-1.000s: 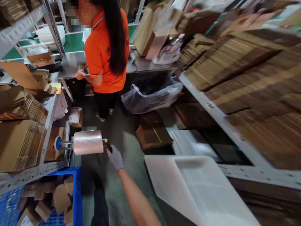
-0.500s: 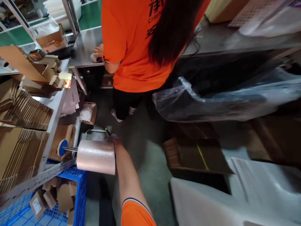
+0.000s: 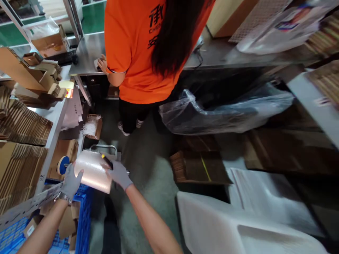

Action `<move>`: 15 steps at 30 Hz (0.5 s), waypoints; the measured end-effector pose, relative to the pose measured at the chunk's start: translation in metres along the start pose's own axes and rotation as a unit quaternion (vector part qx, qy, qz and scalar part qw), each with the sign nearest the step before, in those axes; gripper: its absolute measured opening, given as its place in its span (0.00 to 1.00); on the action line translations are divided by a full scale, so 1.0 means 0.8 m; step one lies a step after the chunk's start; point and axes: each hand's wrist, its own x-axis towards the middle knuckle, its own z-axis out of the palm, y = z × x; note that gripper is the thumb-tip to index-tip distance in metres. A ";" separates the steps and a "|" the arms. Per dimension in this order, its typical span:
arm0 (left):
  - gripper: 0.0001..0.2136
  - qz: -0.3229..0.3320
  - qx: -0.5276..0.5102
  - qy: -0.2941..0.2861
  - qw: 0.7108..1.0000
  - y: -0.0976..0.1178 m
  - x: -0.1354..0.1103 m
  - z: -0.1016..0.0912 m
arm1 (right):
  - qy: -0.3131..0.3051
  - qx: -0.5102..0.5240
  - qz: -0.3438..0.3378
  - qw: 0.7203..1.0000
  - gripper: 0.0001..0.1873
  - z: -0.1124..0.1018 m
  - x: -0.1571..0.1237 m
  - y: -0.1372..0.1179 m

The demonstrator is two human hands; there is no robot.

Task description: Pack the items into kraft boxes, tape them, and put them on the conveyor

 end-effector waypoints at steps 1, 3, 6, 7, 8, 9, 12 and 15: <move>0.29 0.041 0.021 0.006 0.999 -0.007 -0.016 -0.001 | 0.019 0.006 -0.024 1.000 0.05 0.015 -0.038 0.005; 0.26 0.124 0.056 0.012 0.991 -0.024 -0.053 -0.003 | -0.006 0.054 -0.032 0.998 0.08 0.043 -0.106 0.021; 0.25 0.197 0.089 0.012 0.976 -0.042 -0.090 0.001 | 0.056 0.114 0.010 0.992 0.17 0.054 -0.144 0.045; 0.25 0.212 0.101 0.008 0.972 -0.043 -0.093 0.004 | 0.106 0.123 0.030 0.986 0.20 0.045 -0.136 0.049; 0.26 0.224 0.114 0.000 0.968 -0.041 -0.092 0.009 | 0.155 0.128 0.052 0.978 0.22 0.032 -0.117 0.050; 0.27 0.232 0.129 -0.011 0.964 -0.037 -0.088 0.013 | 0.189 0.130 0.071 0.971 0.23 0.016 -0.092 0.048; 0.30 0.228 0.180 -0.068 0.954 -0.021 -0.067 0.024 | 0.178 0.135 0.116 0.968 0.22 -0.026 0.006 0.029; 0.35 0.202 0.217 -0.140 0.945 -0.010 -0.058 0.027 | 0.077 0.132 0.133 0.979 0.23 -0.036 0.089 0.005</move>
